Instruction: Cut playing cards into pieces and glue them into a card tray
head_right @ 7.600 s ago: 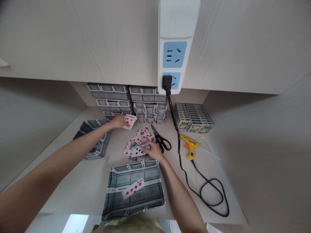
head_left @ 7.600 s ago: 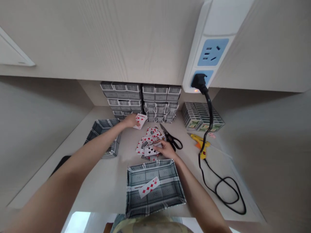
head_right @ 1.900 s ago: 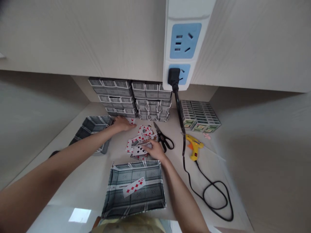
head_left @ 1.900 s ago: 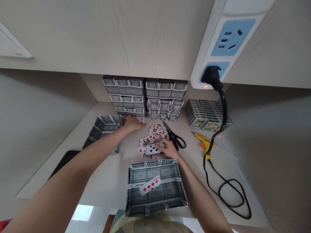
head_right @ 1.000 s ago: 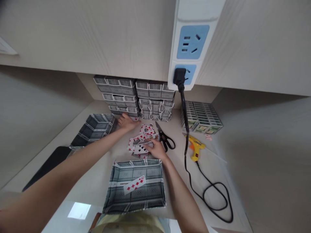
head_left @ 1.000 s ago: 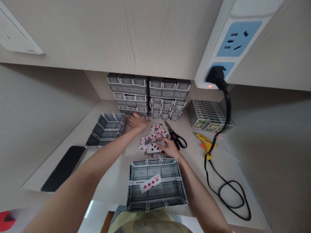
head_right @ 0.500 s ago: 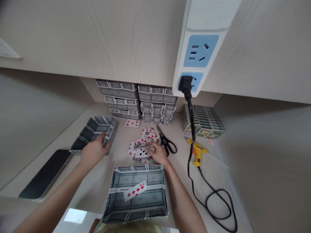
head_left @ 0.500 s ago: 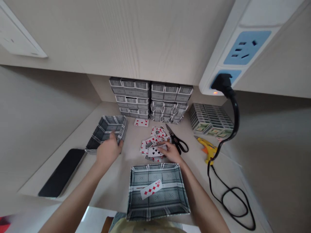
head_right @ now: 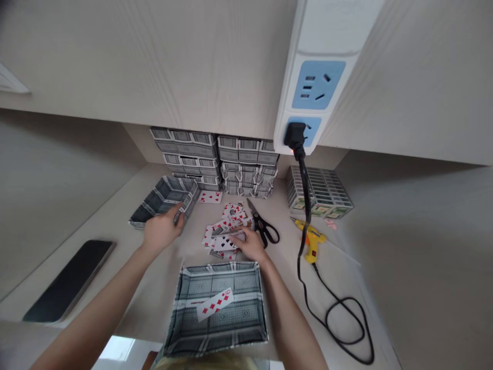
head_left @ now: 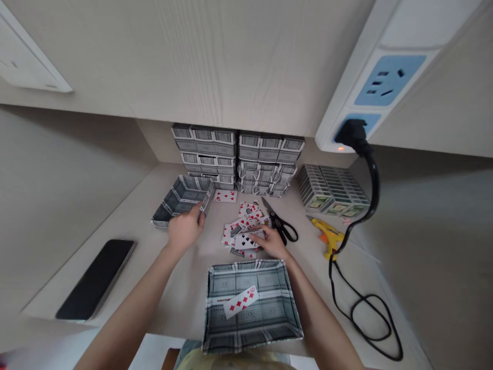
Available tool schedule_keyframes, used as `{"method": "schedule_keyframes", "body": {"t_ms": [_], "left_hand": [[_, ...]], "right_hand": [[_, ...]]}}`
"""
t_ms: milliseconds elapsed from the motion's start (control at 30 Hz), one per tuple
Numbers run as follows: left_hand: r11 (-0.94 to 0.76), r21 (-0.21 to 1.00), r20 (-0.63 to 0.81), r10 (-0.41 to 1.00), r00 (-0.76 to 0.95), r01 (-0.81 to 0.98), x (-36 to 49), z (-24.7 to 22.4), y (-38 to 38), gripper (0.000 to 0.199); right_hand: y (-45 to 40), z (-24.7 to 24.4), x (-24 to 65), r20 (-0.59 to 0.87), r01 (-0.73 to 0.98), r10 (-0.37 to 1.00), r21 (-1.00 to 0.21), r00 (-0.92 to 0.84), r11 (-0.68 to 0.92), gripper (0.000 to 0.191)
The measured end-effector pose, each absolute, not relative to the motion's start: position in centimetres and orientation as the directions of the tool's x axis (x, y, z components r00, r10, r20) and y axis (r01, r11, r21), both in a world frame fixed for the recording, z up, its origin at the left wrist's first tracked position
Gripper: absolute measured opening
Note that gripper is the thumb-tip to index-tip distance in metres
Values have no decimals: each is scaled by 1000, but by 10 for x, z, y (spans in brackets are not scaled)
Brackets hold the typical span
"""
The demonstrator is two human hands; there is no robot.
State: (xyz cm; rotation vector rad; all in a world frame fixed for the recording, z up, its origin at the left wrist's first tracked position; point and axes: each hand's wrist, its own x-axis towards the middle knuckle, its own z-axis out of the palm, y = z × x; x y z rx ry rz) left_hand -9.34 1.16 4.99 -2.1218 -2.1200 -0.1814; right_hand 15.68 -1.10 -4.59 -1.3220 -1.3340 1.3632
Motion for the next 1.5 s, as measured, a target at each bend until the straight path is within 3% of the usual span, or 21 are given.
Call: {"method": "schedule_keyframes", "body": {"t_ms": [133,233,367,500,667,767,1000,1167,1267,1333,1400,1500], "left_hand": [[5,13,174,985,-7,1000,-93,51,16,46],[-55,64,281,959,35,996,-92,55,14,46],[-370,118,435,853,287,922,-79,60,13,38],[-654,100,285,741,608,750,-50,52,33,34],[-603,-13,132,789,599,797,-26,31,66,30],[-549,-17,93,831,548,836,-27,24,75,31],[-515,17,89,854,512,857,-31,21,76,28],[-494,41,129,864,486,868,-32,25,72,36],[-466,152,268,868,418,871,-35,31,62,39],[-433,319,336,883,326,843,-36,34,51,32],[-404,529,289,913,289,747,-36,35,39,33],[-371,757,118,888,445,539,-31,31,24,37]], "right_hand": [[-11,-48,157,-156,117,978,-983,-136,-141,39],[-10,-48,157,-153,105,977,-985,-146,-138,38],[-11,-46,156,-132,104,982,-988,-136,-118,35],[-11,-46,156,-156,101,977,-985,-148,-142,37],[-10,-47,158,-109,146,986,-985,-126,-90,33],[-10,-47,158,-104,160,987,-983,-119,-84,32],[-11,-44,156,-136,119,980,-986,-145,-119,33],[-12,-41,156,-154,65,978,-987,-138,-146,36],[-12,-35,155,-179,-18,973,-983,-147,-183,39],[-12,-30,155,-185,-55,972,-979,-142,-194,40],[-13,-25,155,-184,-78,974,-978,-131,-195,39],[-14,-20,155,-156,-115,982,-979,-106,-168,38]]}}
